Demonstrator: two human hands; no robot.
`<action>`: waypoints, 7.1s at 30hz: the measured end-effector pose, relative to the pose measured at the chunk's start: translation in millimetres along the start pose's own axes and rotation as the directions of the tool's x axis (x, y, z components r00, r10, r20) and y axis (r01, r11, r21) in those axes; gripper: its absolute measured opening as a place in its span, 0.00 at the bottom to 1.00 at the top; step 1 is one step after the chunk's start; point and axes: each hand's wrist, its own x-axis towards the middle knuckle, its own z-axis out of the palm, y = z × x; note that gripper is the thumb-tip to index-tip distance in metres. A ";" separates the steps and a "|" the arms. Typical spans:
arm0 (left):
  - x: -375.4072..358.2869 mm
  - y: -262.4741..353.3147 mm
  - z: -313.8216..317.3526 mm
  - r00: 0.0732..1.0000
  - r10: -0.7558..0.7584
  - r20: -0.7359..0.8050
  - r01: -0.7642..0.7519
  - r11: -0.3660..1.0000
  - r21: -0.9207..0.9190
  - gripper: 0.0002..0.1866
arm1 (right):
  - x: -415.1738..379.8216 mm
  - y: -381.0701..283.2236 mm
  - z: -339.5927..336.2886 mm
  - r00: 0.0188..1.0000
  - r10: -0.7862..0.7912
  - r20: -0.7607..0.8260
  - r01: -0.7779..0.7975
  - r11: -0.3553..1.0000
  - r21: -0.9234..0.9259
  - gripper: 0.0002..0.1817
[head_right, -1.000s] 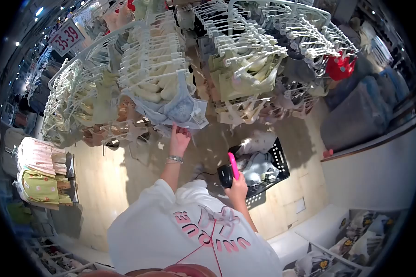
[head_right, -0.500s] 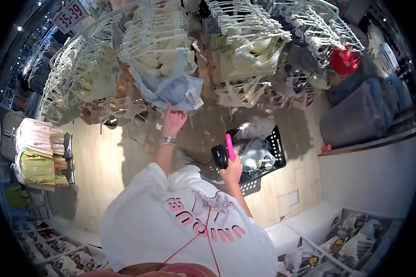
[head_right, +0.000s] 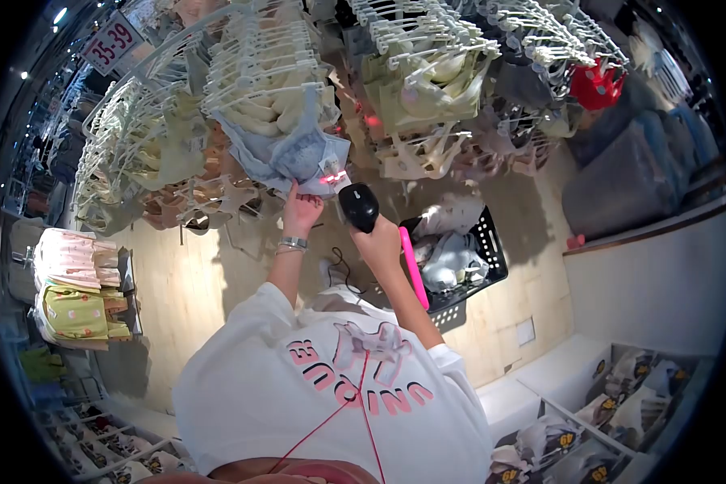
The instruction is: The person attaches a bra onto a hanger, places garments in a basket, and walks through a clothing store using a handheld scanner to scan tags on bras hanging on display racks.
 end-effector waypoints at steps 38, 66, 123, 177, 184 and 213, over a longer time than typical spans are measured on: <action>5.4 0.6 -16.6 0.958 -0.044 0.283 0.039 0.999 0.023 0.25 | -6.2 -4.0 12.9 0.925 -0.033 0.377 0.106 0.979 -0.175 0.21; 73.5 65.9 -38.4 0.987 -0.112 0.119 0.115 0.993 -0.019 0.12 | 43.5 -12.8 108.2 0.872 0.006 0.490 0.105 0.975 -0.198 0.24; 52.5 99.2 -100.7 0.973 0.217 0.077 -0.225 0.968 0.111 0.11 | -1.6 55.8 79.4 0.861 -0.005 0.509 0.149 0.959 -0.241 0.22; 31.3 171.6 -3.9 0.886 -0.452 0.103 -0.018 0.188 0.982 0.15 | -27.0 115.8 0.9 0.988 0.152 0.026 -0.108 0.802 -0.587 0.34; -121.4 269.4 175.9 0.660 -0.162 0.734 -0.742 0.017 0.671 0.13 | -14.7 142.5 10.5 0.957 0.289 -0.015 -0.248 0.791 -0.560 0.33; -306.6 204.7 294.8 -0.855 0.235 0.462 -0.516 -0.478 -0.711 0.17 | -26.7 177.3 -4.4 0.976 0.203 0.083 -0.134 0.852 -0.507 0.33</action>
